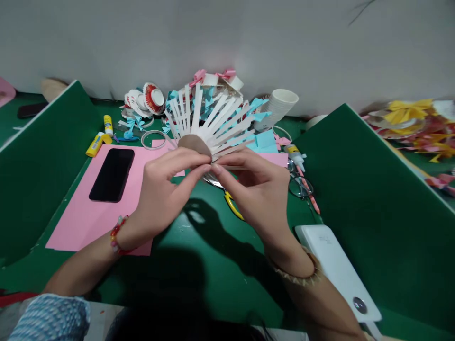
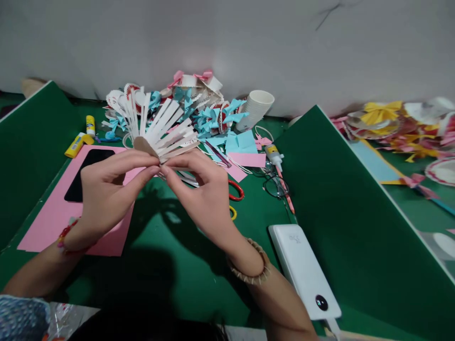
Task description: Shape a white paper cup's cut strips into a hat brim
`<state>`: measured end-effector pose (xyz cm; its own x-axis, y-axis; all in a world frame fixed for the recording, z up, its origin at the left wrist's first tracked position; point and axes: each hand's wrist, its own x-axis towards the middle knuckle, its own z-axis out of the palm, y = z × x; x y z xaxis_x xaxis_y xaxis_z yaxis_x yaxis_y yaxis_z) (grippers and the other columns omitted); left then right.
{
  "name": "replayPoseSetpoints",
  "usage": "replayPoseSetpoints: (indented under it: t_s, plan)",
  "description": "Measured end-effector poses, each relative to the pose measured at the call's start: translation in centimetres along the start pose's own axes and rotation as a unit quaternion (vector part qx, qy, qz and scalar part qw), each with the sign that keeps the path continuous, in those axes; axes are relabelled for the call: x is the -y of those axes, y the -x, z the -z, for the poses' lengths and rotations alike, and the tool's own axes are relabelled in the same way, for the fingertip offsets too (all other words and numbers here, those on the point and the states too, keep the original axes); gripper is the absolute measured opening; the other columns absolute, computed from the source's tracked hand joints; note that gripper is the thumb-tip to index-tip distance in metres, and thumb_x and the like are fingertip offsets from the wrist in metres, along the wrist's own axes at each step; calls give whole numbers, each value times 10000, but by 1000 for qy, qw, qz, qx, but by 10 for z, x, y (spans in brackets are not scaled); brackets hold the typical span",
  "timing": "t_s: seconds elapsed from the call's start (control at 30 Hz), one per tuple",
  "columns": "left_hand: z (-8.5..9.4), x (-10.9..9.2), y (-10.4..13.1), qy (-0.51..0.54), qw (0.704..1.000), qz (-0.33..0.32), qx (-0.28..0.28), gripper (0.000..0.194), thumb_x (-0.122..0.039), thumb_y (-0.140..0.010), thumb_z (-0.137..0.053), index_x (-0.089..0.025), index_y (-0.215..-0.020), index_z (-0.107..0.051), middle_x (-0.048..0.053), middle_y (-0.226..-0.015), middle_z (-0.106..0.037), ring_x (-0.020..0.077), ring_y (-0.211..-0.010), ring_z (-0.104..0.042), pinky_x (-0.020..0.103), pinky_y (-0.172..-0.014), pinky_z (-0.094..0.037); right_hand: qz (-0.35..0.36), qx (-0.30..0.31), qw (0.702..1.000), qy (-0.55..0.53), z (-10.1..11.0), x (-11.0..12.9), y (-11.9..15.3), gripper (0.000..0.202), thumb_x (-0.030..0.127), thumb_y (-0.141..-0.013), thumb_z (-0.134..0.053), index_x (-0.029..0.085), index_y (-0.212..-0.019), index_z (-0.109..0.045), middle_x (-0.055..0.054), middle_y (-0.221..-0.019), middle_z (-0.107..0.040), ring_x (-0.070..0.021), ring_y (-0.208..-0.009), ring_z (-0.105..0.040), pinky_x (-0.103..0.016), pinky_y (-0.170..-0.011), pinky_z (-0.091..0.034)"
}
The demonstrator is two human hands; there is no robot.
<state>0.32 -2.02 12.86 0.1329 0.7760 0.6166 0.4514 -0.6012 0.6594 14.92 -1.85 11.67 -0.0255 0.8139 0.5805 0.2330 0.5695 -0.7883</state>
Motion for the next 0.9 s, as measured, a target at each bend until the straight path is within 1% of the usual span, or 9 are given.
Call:
replayPoseSetpoints:
  t_s: [0.1,0.2,0.33,0.5,0.7,0.9]
  plan:
    - [2,1,-1,50,998,25,19,82,-174,-778,-633,-218,-777,-703,-7,-795,-709,141,-738,-640,275,-711,-510,-11,0,1000,21,1,5,1,76,120,-748,-647,187,-718,-668,-2,-717,-681,-137,-703,-636,-274,-639,-531]
    - [3,2,-3,72,997,30,26,89,-177,-777,-635,-226,-753,-705,-9,-767,-706,139,-717,-639,276,-690,-516,-8,-7,999,32,2,8,1,94,109,-737,-654,194,-703,-676,0,-719,-695,-142,-701,-645,-277,-639,-537]
    - [1,3,-2,57,998,17,11,75,-198,-772,-641,-238,-742,-697,-14,-754,-709,145,-716,-647,292,-707,-532,-11,-11,999,48,3,11,2,107,112,-747,-643,203,-701,-678,4,-718,-699,-144,-686,-647,-291,-643,-542]
    - [-2,-2,2,49,998,32,-2,75,-195,-773,-633,-236,-773,-697,-7,-834,-725,164,-790,-668,327,-780,-547,-8,-36,998,56,3,11,3,87,136,-754,-643,206,-717,-679,1,-724,-692,-154,-699,-647,-309,-659,-544]
    - [-4,-3,5,43,998,32,-13,94,-177,-770,-627,-235,-784,-700,-11,-822,-726,161,-775,-672,319,-769,-558,17,-27,997,75,2,11,3,98,133,-760,-639,212,-714,-674,-3,-742,-686,-160,-722,-645,-315,-668,-544]
    - [-4,-2,5,19,999,19,-21,91,-174,-762,-624,-234,-761,-693,-9,-802,-726,160,-745,-674,316,-739,-564,43,-26,991,126,2,13,4,120,137,-769,-630,237,-720,-674,0,-757,-687,-172,-730,-650,-319,-652,-540]
